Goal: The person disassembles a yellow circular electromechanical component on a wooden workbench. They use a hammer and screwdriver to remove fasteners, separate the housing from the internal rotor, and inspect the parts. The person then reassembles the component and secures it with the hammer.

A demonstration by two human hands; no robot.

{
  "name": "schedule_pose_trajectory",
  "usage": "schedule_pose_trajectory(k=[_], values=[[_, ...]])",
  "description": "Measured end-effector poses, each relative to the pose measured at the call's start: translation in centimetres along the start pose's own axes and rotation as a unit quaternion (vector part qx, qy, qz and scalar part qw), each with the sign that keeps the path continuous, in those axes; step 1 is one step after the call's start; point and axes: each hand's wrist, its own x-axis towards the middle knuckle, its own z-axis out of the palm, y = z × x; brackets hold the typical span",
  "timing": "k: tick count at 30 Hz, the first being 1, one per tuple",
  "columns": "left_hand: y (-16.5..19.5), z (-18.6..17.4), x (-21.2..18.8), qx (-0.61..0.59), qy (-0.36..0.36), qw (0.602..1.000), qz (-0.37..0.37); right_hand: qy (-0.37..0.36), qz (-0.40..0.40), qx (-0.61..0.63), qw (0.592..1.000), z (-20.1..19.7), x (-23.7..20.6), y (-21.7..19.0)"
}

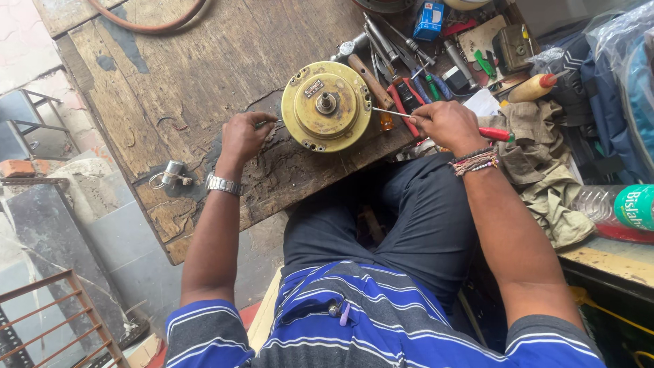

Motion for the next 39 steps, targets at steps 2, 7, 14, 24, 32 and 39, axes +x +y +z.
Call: schedule_pose_trajectory(k=[2,7,14,24,32,39], values=[[0.3,-0.3,0.3,-0.02,-0.005,1.0,0.011,-0.008,-0.018,-0.003,1.0,0.3,0.8,0.5],[0.8,-0.3,0.8,0.255,0.049,0.956,0.137,0.034,-0.144,-0.168,0.975,0.9,2.6,0.7],[1.0,-1.8,1.4,-0.052,-0.05,0.995,0.074,-0.089,-0.072,-0.115,0.987,-0.8,3.4,-0.9],[0.7,-0.6,-0.4,-0.114,-0.016,0.992,0.053,-0.019,-0.068,-0.116,0.991,-1.0,3.4,-3.4],[2.0,1.6,1.7,0.2,0.07,0.97,0.117,0.08,-0.115,-0.302,0.943,1.3,3.9,-4.4],[1.8,0.7,1.6,0.159,0.017,0.977,0.142,0.076,-0.178,-0.268,0.944,0.2,4.2,-3.9]])
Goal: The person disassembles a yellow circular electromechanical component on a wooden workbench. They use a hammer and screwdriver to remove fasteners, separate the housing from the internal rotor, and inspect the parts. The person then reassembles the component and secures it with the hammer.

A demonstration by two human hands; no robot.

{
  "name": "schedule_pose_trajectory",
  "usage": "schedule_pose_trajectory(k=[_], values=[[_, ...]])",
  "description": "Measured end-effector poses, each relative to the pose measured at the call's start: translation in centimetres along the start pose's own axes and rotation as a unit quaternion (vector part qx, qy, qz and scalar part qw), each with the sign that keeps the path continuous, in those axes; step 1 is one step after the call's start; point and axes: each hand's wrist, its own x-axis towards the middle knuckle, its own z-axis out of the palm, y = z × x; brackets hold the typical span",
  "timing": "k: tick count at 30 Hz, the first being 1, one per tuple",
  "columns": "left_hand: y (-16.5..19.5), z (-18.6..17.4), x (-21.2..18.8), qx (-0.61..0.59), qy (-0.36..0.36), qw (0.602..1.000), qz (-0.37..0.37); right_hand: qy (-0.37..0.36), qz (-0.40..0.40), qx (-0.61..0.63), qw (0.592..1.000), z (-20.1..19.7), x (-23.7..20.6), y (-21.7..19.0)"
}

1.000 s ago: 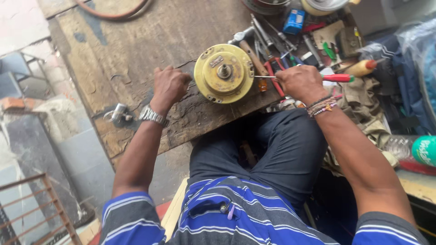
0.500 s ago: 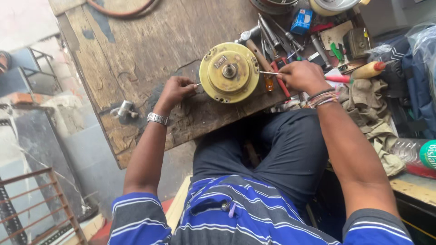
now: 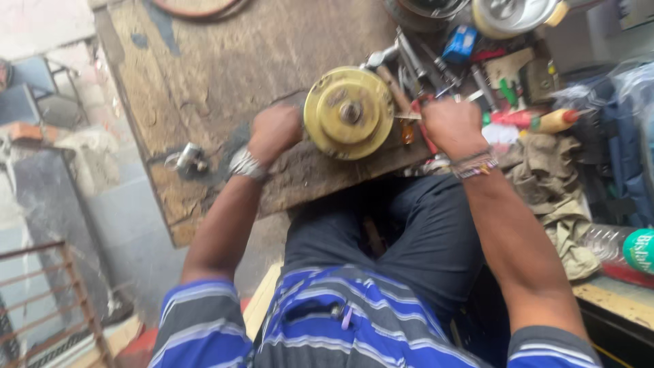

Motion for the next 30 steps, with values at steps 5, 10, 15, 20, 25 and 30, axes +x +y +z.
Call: schedule_pose_trajectory(k=[5,10,15,20,25,30], values=[[1.0,-1.6,3.0,0.132,-0.053,0.99,0.026,0.009,0.029,-0.051,0.998,-0.5,1.9,-1.9],[-2.5,-3.4,1.1,-0.144,-0.188,0.97,-0.058,-0.071,0.1,0.169,0.978,-0.9,-0.8,1.6],[-1.9,-4.1,3.0,-0.046,-0.104,0.991,-0.067,-0.163,0.11,0.124,0.973,-0.1,-1.9,0.8],[1.0,-4.6,7.2,0.151,-0.164,0.974,-0.048,-0.135,0.068,0.064,0.986,-1.3,-0.8,-2.0],[2.6,-1.9,5.8,0.255,-0.075,0.958,0.112,-0.058,0.045,-0.124,0.989,-1.5,2.0,-5.5],[1.1,-2.4,2.5,0.127,-0.191,0.973,-0.022,-0.025,0.074,-0.024,0.997,-2.2,0.9,-2.0]])
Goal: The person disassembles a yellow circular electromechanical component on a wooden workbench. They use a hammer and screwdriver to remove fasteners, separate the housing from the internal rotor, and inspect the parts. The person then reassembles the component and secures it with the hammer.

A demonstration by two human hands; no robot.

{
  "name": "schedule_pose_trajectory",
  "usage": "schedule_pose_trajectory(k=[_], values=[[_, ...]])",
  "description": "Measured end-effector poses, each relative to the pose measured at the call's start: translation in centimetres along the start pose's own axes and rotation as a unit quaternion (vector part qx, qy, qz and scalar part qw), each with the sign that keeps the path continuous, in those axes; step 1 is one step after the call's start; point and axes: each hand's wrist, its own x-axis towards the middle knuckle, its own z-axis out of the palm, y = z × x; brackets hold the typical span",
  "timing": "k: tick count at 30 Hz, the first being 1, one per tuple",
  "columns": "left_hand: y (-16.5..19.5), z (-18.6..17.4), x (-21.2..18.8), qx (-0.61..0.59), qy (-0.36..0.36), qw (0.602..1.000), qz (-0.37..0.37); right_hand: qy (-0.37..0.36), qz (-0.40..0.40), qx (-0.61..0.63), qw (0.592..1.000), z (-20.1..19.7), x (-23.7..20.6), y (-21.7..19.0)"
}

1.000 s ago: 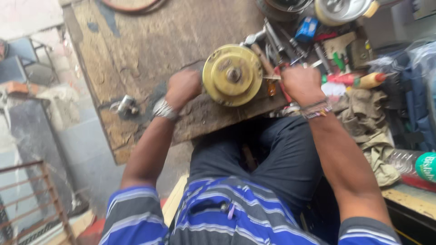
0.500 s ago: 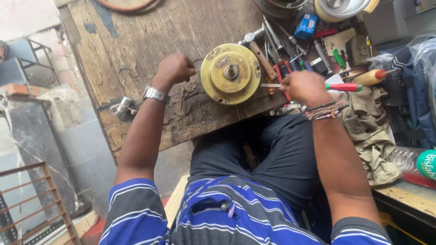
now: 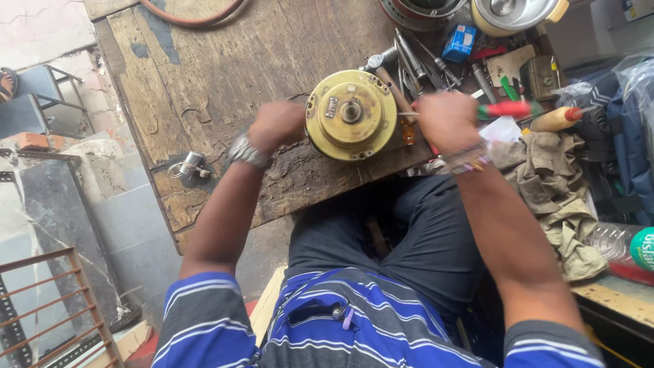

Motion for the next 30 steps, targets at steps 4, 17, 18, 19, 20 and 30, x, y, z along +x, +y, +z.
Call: schedule_pose_trajectory(k=[4,17,18,19,20,30], values=[[-3.9,0.9,-4.8,-0.205,-0.039,0.978,-0.016,-0.044,0.082,0.201,0.975,0.3,-3.7,4.1],[20.6,2.2,0.8,-0.955,0.012,0.295,0.022,0.11,0.039,0.583,0.804,-0.9,0.5,4.1],[22.2,1.5,2.7,-0.956,0.024,0.292,0.018,0.16,0.018,0.527,0.834,-0.6,0.6,4.2],[23.4,1.0,4.3,-0.956,0.037,0.289,0.014,0.21,-0.004,0.468,0.858,-0.1,0.5,4.2],[24.4,0.8,5.4,-0.954,0.052,0.295,0.014,0.259,-0.026,0.405,0.876,0.2,0.6,4.5],[25.2,3.2,7.4,-0.946,0.144,0.289,0.031,0.316,-0.027,0.354,0.88,0.5,2.1,3.4]])
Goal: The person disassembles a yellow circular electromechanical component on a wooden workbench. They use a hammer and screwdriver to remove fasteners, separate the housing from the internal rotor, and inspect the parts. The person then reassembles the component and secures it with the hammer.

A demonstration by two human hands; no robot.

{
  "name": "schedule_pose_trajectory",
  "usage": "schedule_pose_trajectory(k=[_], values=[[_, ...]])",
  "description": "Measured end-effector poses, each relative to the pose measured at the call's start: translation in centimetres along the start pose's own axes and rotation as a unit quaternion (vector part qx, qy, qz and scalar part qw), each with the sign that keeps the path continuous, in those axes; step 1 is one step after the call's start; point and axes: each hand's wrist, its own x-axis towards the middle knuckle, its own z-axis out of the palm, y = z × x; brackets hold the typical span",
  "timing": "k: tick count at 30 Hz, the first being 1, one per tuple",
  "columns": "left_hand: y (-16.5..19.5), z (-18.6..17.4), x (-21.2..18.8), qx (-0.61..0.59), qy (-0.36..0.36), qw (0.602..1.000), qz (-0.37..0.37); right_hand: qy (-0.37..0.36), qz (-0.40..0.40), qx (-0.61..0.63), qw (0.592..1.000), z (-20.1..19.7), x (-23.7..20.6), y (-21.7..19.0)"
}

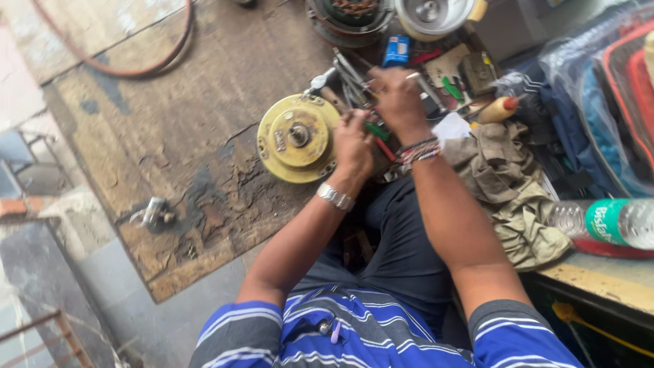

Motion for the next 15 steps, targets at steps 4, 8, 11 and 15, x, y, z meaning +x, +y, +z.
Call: schedule_pose_trajectory(k=[4,8,11,15], values=[[1.7,-0.3,-0.2,-0.03,-0.059,0.998,0.003,-0.131,0.03,0.043,0.99,-1.3,-2.3,-1.3],[3.0,1.2,-2.4,-0.048,-0.112,0.99,-0.067,-0.128,0.043,0.087,0.987,-3.1,-2.6,0.3],[4.5,1.9,-4.3,0.038,-0.118,0.99,-0.064,-0.115,0.128,0.169,0.97,-4.2,-2.2,3.0],[6.9,-0.9,-7.7,0.233,-0.132,0.962,0.058,-0.013,0.219,0.068,0.973,-4.3,-1.9,6.5]])
